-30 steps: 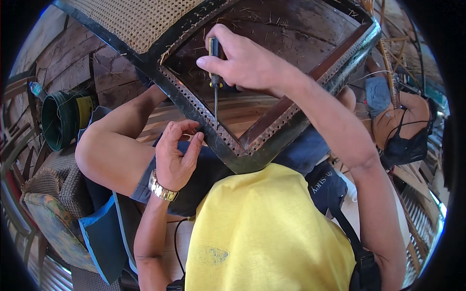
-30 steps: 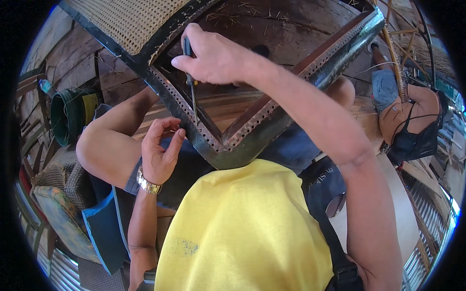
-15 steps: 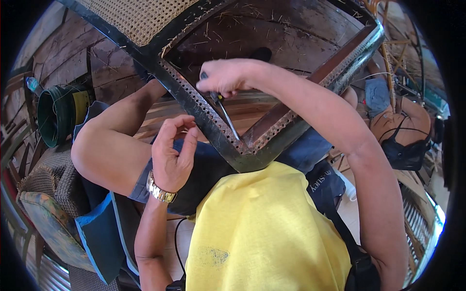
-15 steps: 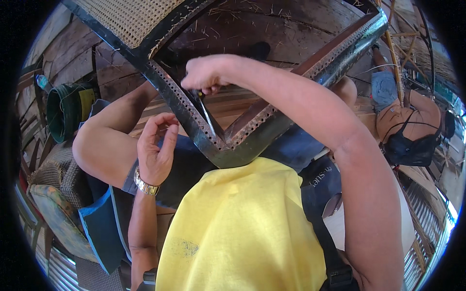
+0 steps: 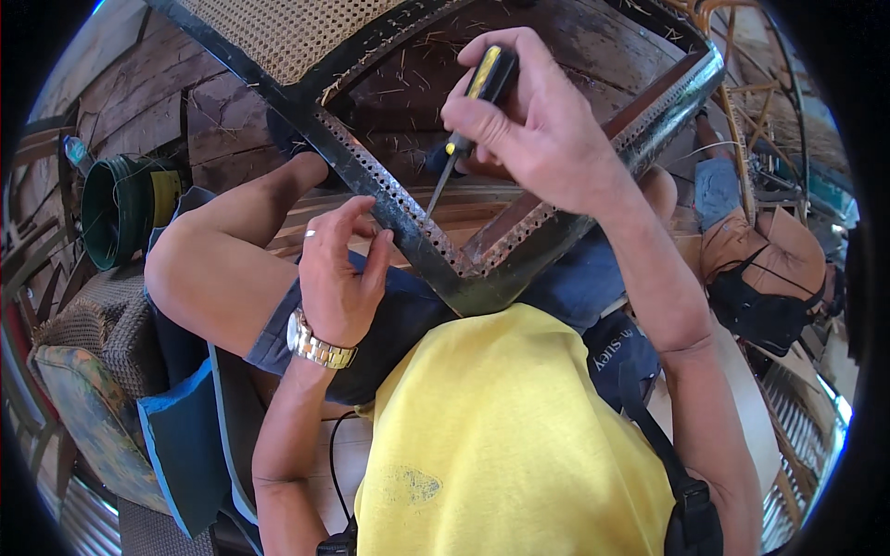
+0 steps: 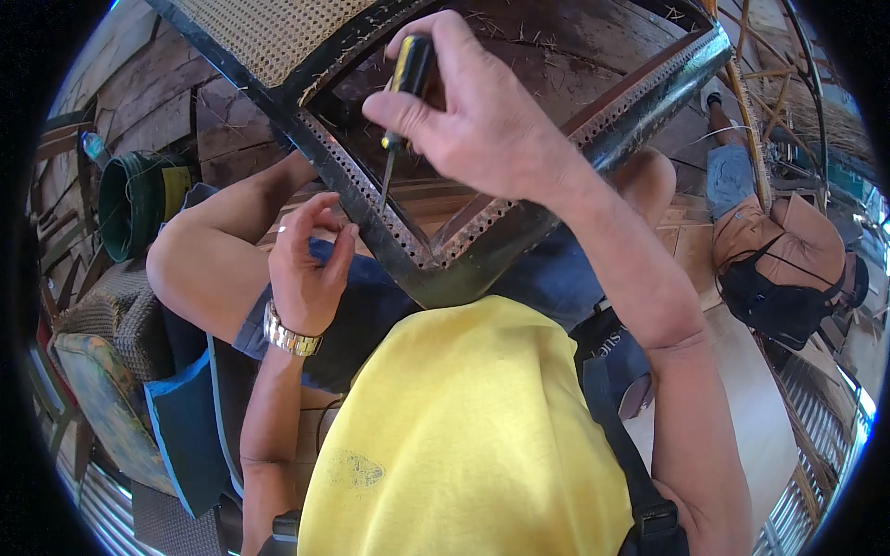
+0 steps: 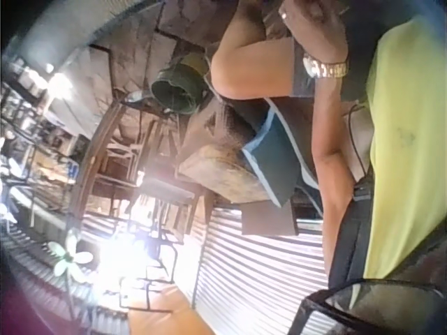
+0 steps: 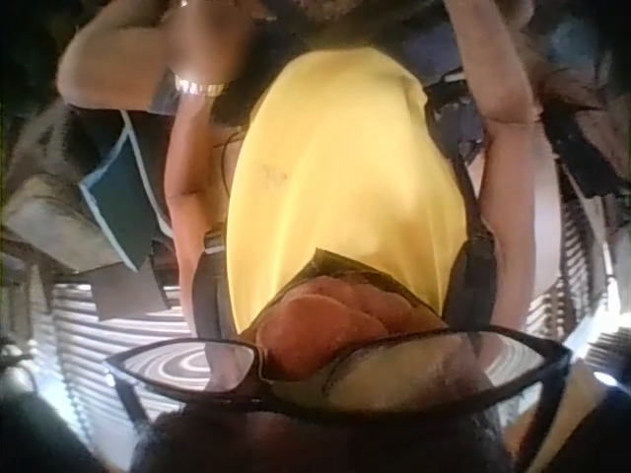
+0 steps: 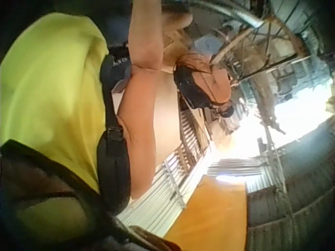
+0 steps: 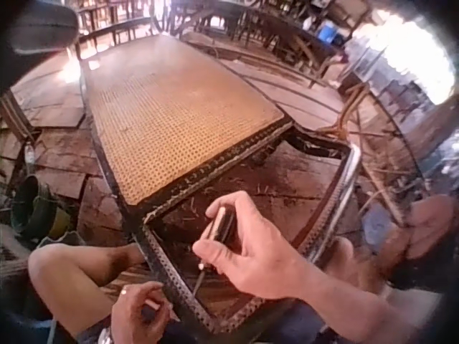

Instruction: Removing staples and old cane from a wooden chair frame using a screwdriver and pliers.

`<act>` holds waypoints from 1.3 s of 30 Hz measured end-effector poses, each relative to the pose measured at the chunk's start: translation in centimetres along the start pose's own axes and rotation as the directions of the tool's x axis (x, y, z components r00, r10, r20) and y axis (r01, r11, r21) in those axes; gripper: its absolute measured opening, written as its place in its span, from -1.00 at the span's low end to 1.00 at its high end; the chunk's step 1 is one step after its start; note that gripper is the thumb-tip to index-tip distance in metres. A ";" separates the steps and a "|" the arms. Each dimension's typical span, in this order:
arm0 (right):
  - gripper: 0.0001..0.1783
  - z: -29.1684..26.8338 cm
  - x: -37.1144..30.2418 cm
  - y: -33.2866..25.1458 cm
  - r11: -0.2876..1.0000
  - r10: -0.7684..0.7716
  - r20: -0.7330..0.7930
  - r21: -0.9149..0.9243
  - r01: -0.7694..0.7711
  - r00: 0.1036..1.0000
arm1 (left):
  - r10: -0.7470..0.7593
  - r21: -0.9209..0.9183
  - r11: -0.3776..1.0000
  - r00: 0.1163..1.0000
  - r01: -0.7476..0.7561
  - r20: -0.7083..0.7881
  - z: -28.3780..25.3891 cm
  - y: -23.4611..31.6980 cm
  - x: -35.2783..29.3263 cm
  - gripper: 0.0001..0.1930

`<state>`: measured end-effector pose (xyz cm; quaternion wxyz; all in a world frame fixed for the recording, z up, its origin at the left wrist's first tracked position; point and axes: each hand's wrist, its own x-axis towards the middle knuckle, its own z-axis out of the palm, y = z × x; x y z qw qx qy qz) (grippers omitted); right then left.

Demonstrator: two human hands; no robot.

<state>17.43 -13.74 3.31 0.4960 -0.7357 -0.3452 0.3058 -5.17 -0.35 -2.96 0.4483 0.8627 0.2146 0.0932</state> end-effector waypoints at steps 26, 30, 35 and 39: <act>-0.44 3.6 -2.0 -1.9 0.908 -0.266 0.090 -0.311 0.281 0.960 | 0.087 -0.128 0.988 0.996 -0.087 -0.005 0.2 -1.0 -1.3 -0.69; -0.51 2.6 1.2 0.0 0.964 -0.017 -0.058 -0.265 0.001 0.998 | 0.067 -0.156 0.986 0.997 -0.062 0.026 0.1 0.0 -0.9 -0.69; -0.63 -0.3 2.8 8.6 0.557 0.684 0.282 0.395 -0.731 0.673 | 0.121 -0.146 0.982 0.993 -0.117 0.014 -0.1 0.1 -0.4 -0.70; -0.66 1.2 1.0 5.3 0.774 0.528 0.115 0.342 -0.533 0.841 | 0.078 -0.114 0.991 0.997 -0.076 0.008 -0.4 -0.6 -1.0 -0.69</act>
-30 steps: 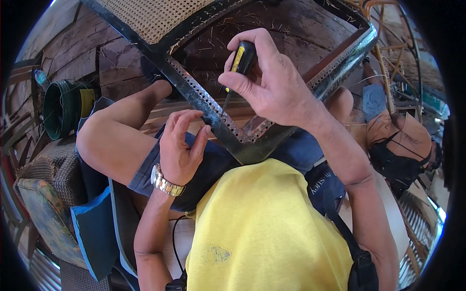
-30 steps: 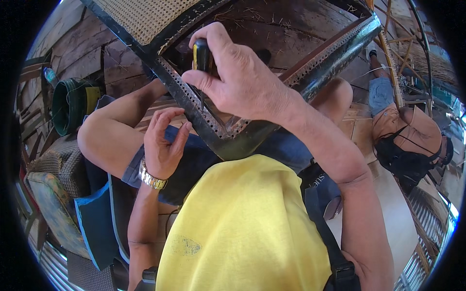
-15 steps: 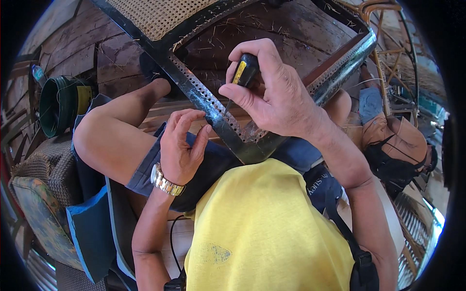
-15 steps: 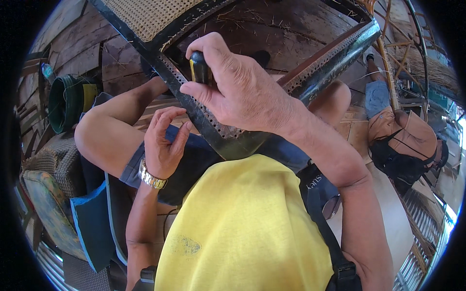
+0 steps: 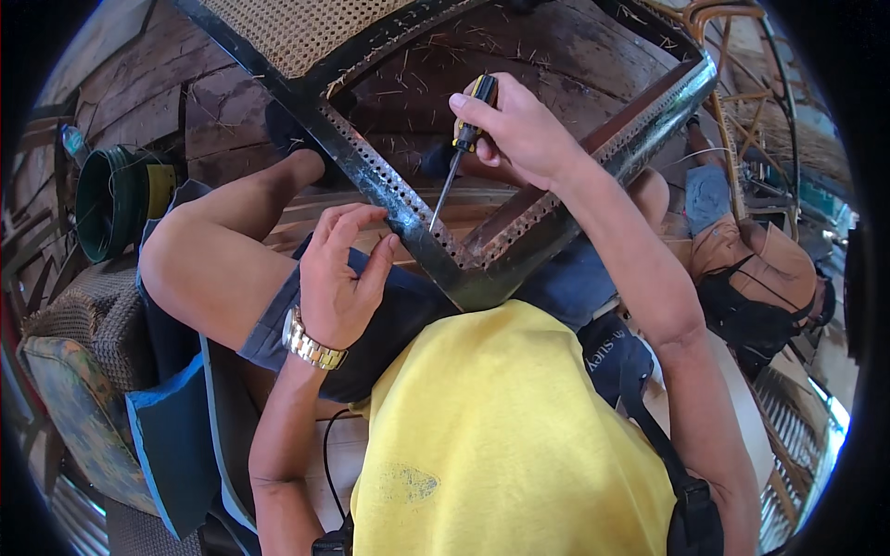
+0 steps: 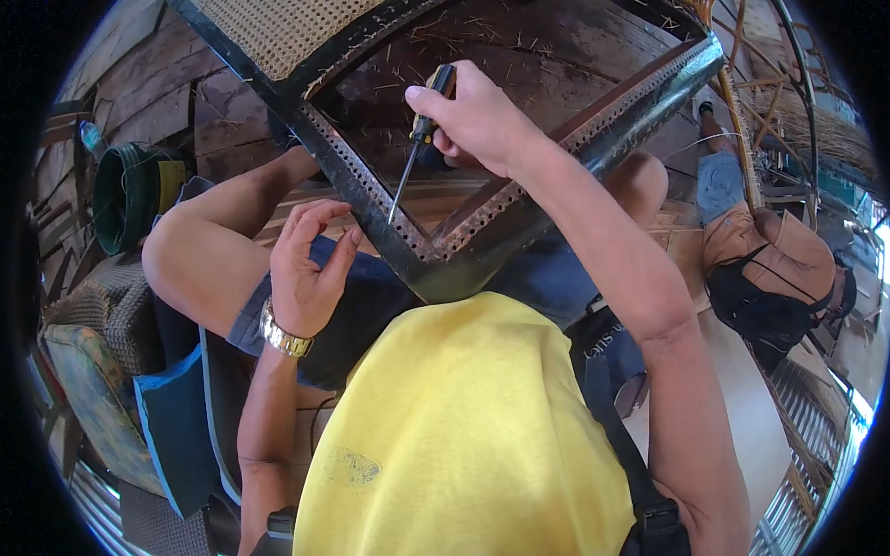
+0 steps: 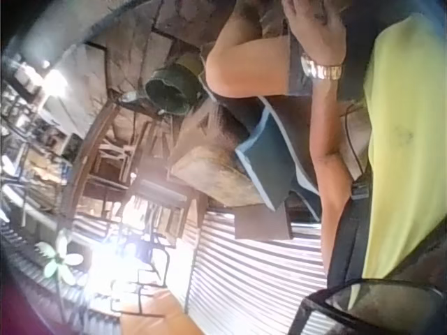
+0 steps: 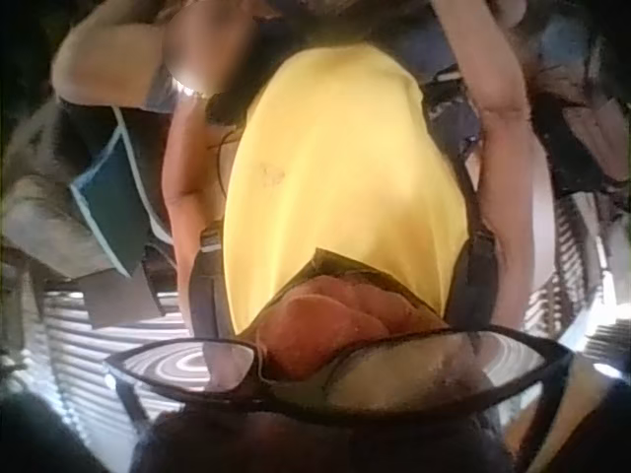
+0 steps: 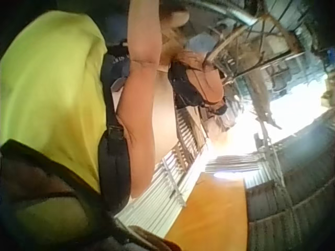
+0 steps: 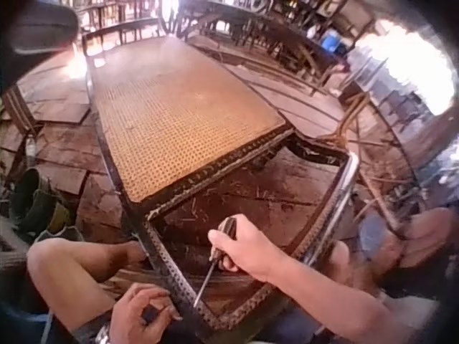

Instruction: Removing staples and old cane from a wooden chair frame using a screwdriver and pliers.

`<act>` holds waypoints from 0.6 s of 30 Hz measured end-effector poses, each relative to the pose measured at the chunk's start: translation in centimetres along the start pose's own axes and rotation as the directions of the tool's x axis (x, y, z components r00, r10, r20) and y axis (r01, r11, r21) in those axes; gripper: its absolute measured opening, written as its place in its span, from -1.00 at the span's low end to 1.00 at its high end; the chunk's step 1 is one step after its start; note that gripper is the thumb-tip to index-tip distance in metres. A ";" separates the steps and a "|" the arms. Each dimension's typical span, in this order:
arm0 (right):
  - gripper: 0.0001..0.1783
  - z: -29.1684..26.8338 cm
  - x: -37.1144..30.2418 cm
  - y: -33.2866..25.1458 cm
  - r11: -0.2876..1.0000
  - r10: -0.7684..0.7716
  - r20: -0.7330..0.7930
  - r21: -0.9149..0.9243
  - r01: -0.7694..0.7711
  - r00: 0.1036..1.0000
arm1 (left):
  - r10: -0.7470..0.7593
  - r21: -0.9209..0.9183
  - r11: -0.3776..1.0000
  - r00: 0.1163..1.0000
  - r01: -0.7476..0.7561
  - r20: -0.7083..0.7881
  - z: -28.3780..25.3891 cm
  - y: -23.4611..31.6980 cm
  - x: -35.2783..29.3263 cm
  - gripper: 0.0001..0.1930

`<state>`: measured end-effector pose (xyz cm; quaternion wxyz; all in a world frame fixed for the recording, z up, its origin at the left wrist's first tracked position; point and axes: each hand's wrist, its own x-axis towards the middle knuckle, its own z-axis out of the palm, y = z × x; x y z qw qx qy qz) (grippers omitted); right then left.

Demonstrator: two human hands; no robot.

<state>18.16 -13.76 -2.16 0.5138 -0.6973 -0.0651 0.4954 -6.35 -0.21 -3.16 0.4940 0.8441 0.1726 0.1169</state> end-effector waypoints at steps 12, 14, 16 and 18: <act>-0.50 3.1 -4.0 -2.6 0.651 -0.609 -0.020 -0.584 0.485 0.793 | -0.063 -0.044 0.997 0.998 0.064 0.025 0.3 0.1 -0.5 -0.70; -0.49 3.4 -4.4 -2.7 0.599 -0.647 0.015 -0.608 0.521 0.762 | -0.054 -0.048 0.997 0.998 0.055 0.027 0.2 0.0 -0.6 -0.70; -0.48 3.8 -4.9 -2.9 0.545 -0.682 0.052 -0.629 0.554 0.730 | -0.043 -0.049 0.998 0.999 0.044 0.020 0.2 -0.1 -0.7 -0.70; -0.56 4.3 -5.8 -2.9 0.597 -0.639 0.058 -0.592 0.542 0.767 | -0.035 -0.049 0.998 0.999 0.035 0.012 0.1 -0.2 -0.7 -0.70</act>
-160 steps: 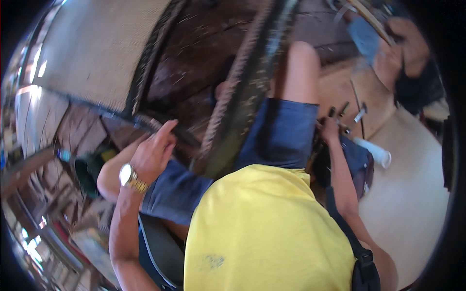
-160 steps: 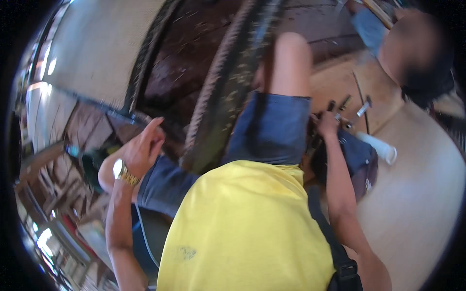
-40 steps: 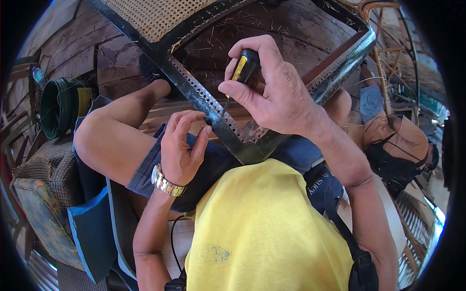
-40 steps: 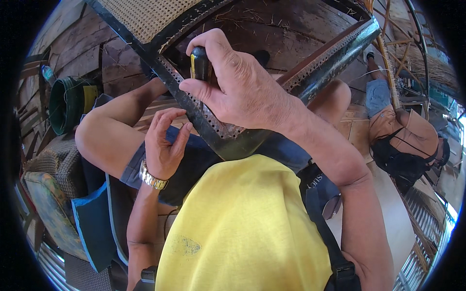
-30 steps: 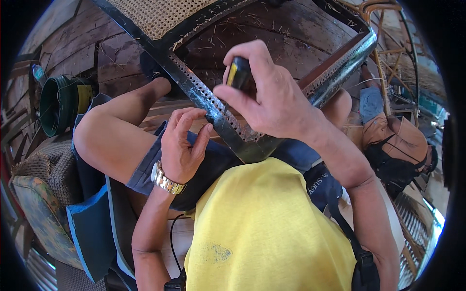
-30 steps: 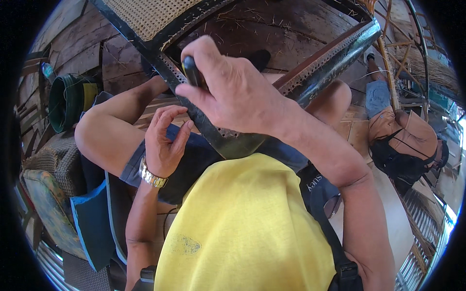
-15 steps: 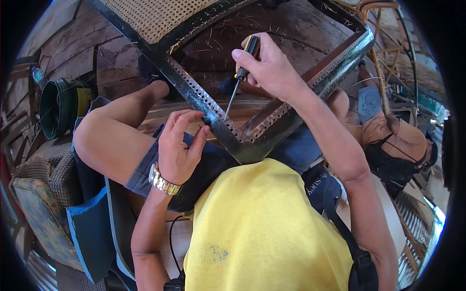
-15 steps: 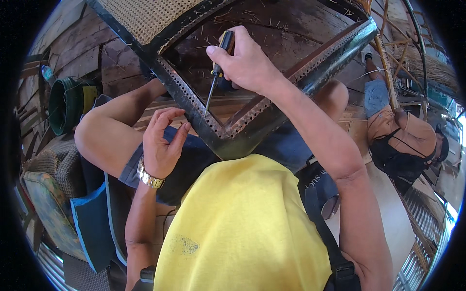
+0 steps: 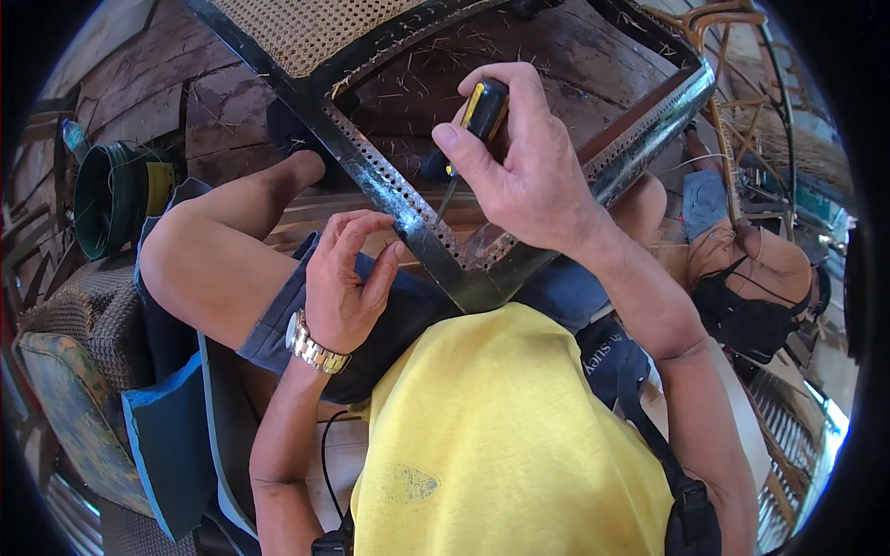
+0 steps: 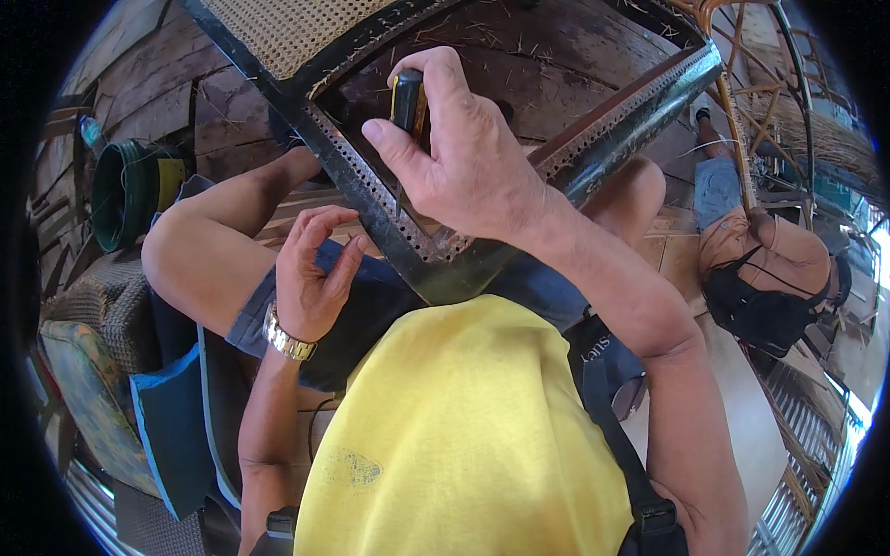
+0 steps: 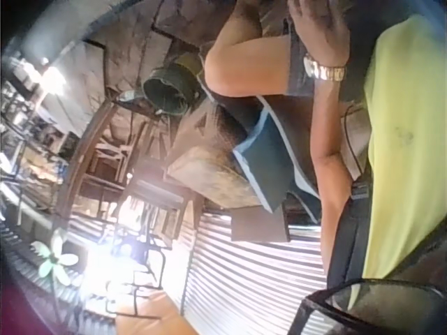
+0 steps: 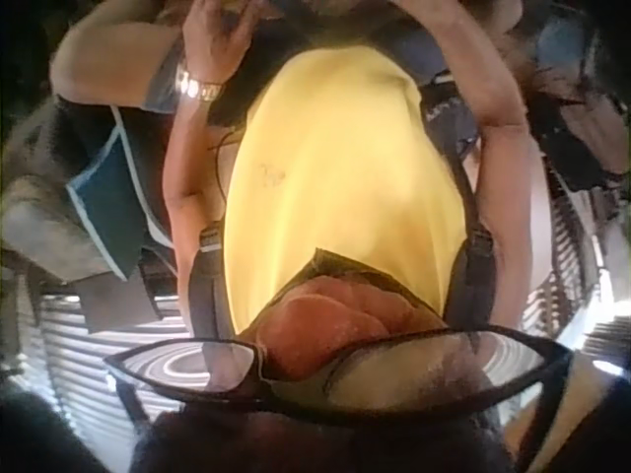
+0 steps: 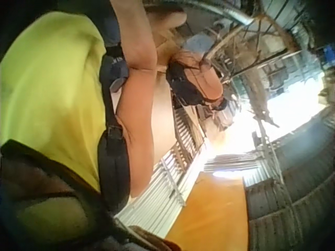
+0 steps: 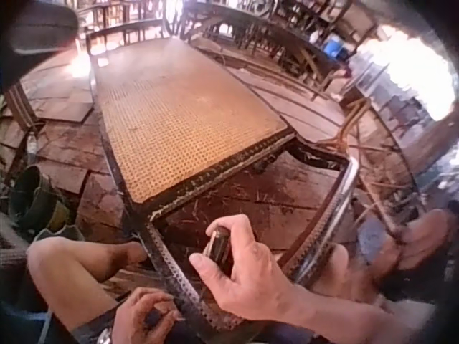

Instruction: Removing staples and old cane from a wooden chair frame using a screwdriver and pliers.

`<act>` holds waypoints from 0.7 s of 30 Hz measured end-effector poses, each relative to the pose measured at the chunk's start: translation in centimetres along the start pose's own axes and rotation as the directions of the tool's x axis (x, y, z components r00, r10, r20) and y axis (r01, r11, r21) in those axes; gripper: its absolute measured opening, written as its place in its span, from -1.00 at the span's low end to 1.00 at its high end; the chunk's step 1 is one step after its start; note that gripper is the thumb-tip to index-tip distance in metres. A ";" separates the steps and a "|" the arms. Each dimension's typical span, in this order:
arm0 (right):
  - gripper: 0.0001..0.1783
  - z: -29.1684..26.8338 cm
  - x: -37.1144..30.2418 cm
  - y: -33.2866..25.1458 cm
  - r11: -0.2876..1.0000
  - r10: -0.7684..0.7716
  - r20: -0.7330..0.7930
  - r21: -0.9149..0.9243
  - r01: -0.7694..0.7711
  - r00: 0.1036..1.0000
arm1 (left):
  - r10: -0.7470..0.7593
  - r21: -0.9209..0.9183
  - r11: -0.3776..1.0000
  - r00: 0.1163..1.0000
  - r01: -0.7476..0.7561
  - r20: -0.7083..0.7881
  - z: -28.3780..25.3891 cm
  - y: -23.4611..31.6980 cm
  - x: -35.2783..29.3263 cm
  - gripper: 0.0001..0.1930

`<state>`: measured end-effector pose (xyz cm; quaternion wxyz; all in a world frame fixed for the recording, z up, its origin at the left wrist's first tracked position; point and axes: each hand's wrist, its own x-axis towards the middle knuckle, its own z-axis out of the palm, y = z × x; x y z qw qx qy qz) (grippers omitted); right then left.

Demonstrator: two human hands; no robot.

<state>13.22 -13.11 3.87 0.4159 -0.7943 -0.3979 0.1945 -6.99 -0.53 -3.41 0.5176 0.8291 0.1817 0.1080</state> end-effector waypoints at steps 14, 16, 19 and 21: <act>-0.49 -0.3 -6.3 0.8 0.967 -0.015 -0.211 0.246 0.068 0.977 | -0.007 -0.012 1.000 1.000 0.008 0.007 -0.1 -0.1 0.1 -0.72; -0.50 -0.3 -7.3 0.9 0.956 0.049 -0.194 0.294 0.010 0.980 | -0.004 -0.014 1.000 1.000 0.004 0.011 0.0 0.2 0.3 -0.72; -0.49 -0.4 -8.3 1.0 0.929 0.102 -0.230 0.369 -0.010 0.968 | 0.004 -0.009 1.000 1.000 -0.004 0.013 0.1 0.1 0.4 -0.72; -0.51 -0.7 -8.9 0.6 0.946 0.073 -0.221 0.324 0.002 0.972 | 0.011 -0.005 1.000 1.000 -0.011 0.013 0.2 0.1 0.5 -0.72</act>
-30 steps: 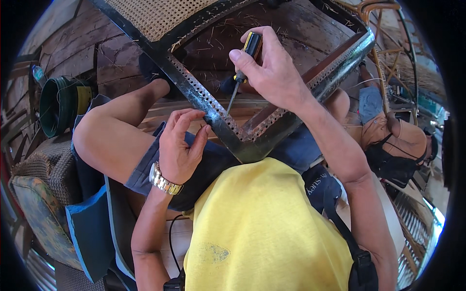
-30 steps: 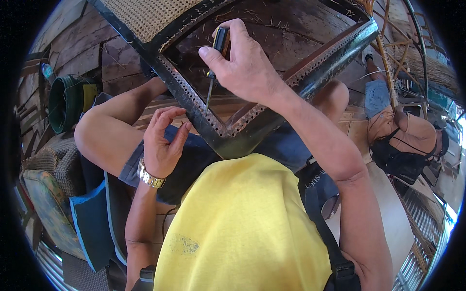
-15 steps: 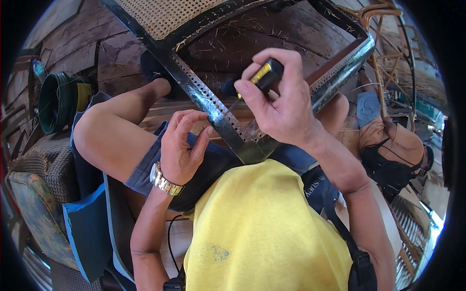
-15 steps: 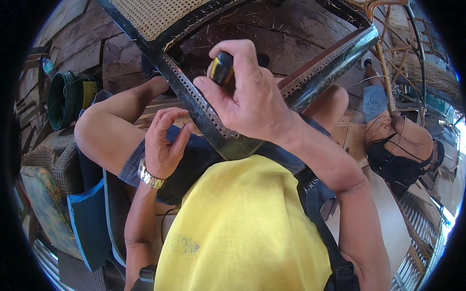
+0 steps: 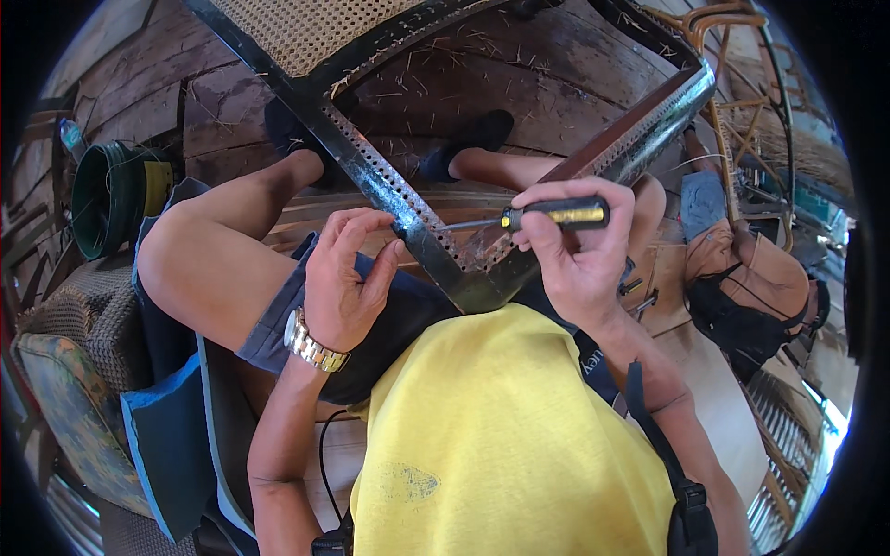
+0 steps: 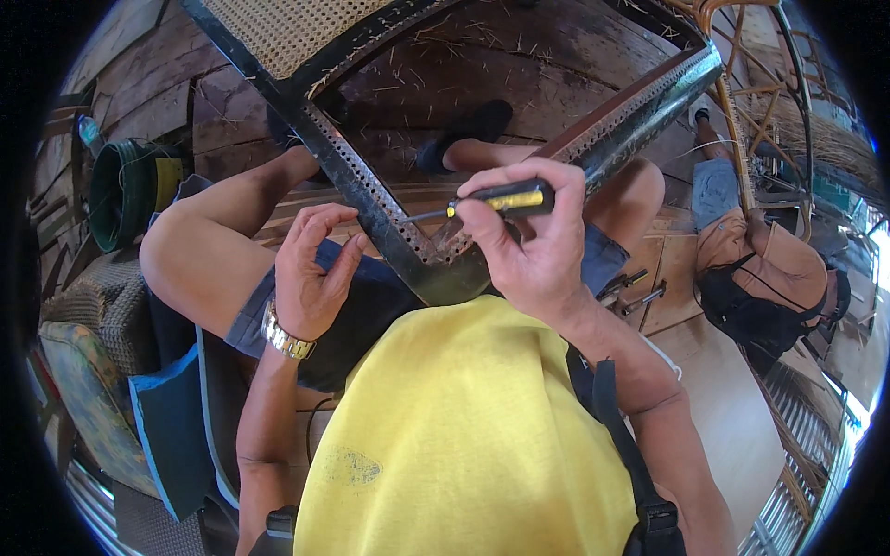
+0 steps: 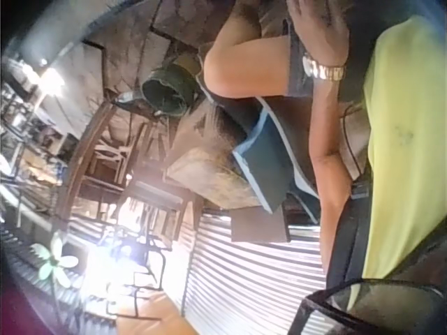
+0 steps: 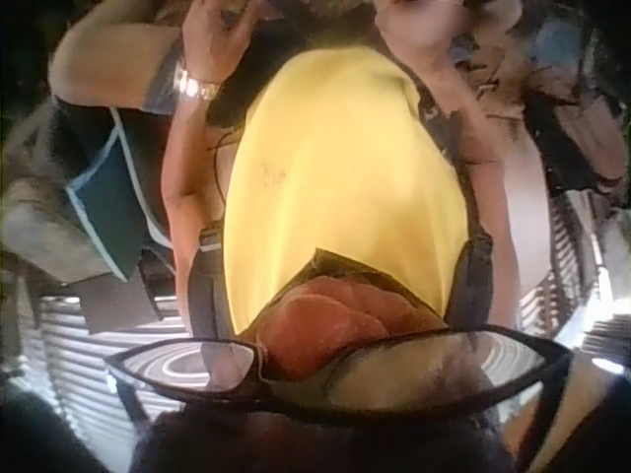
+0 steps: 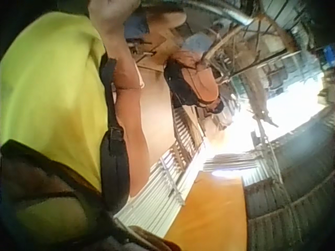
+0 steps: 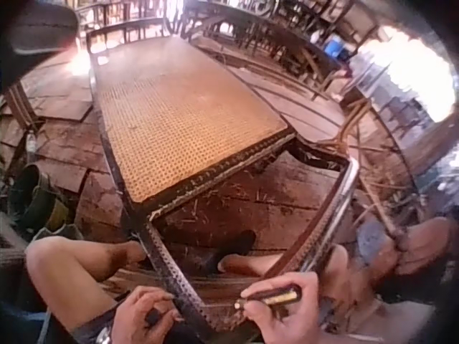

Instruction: Removing staples and old cane from a wooden chair frame using a screwdriver and pliers.

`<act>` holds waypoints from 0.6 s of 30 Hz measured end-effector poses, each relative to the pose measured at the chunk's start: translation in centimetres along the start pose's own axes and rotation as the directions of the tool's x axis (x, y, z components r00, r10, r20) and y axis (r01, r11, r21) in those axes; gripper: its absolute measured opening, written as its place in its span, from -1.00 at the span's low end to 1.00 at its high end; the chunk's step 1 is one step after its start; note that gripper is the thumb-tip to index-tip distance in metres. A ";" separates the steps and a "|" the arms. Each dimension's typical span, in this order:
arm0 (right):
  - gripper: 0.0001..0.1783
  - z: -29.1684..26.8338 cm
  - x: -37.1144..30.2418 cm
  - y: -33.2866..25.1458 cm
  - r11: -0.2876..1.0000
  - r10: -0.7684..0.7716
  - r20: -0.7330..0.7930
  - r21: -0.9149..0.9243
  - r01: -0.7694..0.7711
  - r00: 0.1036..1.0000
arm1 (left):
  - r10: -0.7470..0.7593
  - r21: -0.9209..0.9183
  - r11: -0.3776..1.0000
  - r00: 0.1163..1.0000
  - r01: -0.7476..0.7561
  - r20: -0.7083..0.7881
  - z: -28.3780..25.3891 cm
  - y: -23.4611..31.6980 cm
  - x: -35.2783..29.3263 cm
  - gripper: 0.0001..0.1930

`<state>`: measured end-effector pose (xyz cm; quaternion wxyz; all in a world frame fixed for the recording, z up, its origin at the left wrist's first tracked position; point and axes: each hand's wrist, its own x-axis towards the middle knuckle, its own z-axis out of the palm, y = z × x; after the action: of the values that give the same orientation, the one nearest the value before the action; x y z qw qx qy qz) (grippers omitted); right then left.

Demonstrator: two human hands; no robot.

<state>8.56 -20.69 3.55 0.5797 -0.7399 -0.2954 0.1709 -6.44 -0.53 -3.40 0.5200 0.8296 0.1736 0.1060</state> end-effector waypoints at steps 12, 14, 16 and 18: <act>-0.74 -0.5 -1.7 -6.8 0.719 0.283 0.336 -0.694 0.033 0.898 | 0.133 0.151 0.976 0.978 -0.157 0.159 1.5 1.2 0.2 -0.62; -0.76 -0.5 -0.8 -7.2 0.687 0.329 0.361 -0.726 0.040 0.873 | 0.142 0.119 0.980 0.979 -0.160 0.145 1.6 0.9 0.2 -0.62; -0.77 -0.6 -0.3 -6.5 0.651 0.377 0.385 -0.757 0.055 0.842 | 0.150 0.084 0.983 0.981 -0.161 0.126 1.2 0.7 0.3 -0.62; -0.75 -1.9 -0.4 -4.7 0.794 0.059 0.142 -0.606 0.040 0.988 | 0.024 -0.140 0.990 0.998 -0.015 0.063 0.7 1.1 0.8 -0.63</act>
<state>8.26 -21.71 8.52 0.2865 -0.8727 -0.3745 0.1267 -5.29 -1.24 -2.77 0.5811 0.7958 0.1407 0.0960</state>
